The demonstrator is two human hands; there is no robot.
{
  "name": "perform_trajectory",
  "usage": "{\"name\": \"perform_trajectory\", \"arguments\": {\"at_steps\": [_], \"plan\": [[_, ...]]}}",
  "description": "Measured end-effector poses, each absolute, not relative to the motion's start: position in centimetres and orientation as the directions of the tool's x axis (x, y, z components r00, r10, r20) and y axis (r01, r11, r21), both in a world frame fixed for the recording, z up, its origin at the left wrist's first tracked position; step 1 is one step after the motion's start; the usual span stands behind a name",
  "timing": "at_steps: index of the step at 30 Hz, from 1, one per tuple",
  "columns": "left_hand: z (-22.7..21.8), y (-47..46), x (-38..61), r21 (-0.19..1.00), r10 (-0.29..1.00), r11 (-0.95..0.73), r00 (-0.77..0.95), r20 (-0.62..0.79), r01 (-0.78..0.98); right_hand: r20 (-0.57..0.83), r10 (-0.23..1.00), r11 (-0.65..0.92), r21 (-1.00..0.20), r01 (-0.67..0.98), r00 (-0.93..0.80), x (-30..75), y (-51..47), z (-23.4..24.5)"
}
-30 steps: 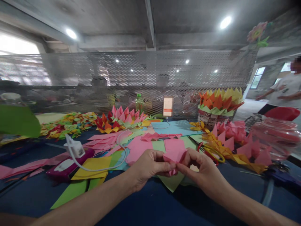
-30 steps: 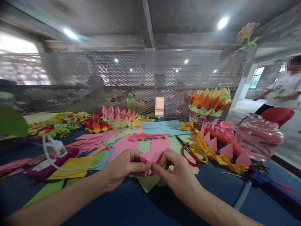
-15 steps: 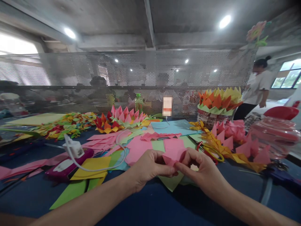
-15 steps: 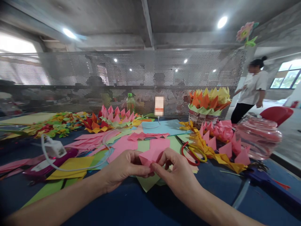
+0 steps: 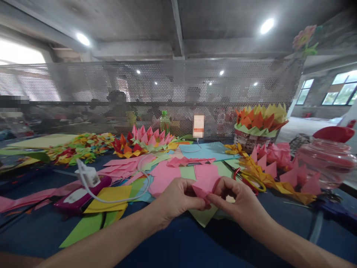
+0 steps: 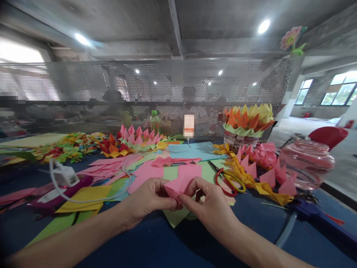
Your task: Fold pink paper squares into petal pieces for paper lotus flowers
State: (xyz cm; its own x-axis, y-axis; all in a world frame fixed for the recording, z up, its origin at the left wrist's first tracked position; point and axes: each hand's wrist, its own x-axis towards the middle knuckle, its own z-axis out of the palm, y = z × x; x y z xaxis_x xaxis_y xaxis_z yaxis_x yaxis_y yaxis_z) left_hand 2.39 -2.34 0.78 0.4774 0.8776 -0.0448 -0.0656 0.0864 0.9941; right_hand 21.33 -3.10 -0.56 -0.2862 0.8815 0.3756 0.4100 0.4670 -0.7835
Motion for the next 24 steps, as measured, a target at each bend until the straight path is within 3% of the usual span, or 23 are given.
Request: {"name": "perform_trajectory", "arguments": {"at_steps": [8, 18, 24], "plan": [[0.54, -2.04, 2.22, 0.997, 0.879, 0.077, 0.472, -0.065, -0.006, 0.529, 0.784, 0.62, -0.638, 0.458, -0.325, 21.4, -3.58, 0.05], [0.64, -2.17, 2.43, 0.997, 0.875, 0.076, 0.48, -0.062, -0.01, 0.583, 0.75, 0.659, -0.61, 0.441, -0.314, 21.32, -3.58, -0.05], [0.39, -2.16, 2.37, 0.997, 0.88, 0.077, 0.471, -0.06, -0.018, 0.532, 0.779, 0.626, -0.633, 0.454, -0.333, 21.33, -3.56, 0.09]]}}
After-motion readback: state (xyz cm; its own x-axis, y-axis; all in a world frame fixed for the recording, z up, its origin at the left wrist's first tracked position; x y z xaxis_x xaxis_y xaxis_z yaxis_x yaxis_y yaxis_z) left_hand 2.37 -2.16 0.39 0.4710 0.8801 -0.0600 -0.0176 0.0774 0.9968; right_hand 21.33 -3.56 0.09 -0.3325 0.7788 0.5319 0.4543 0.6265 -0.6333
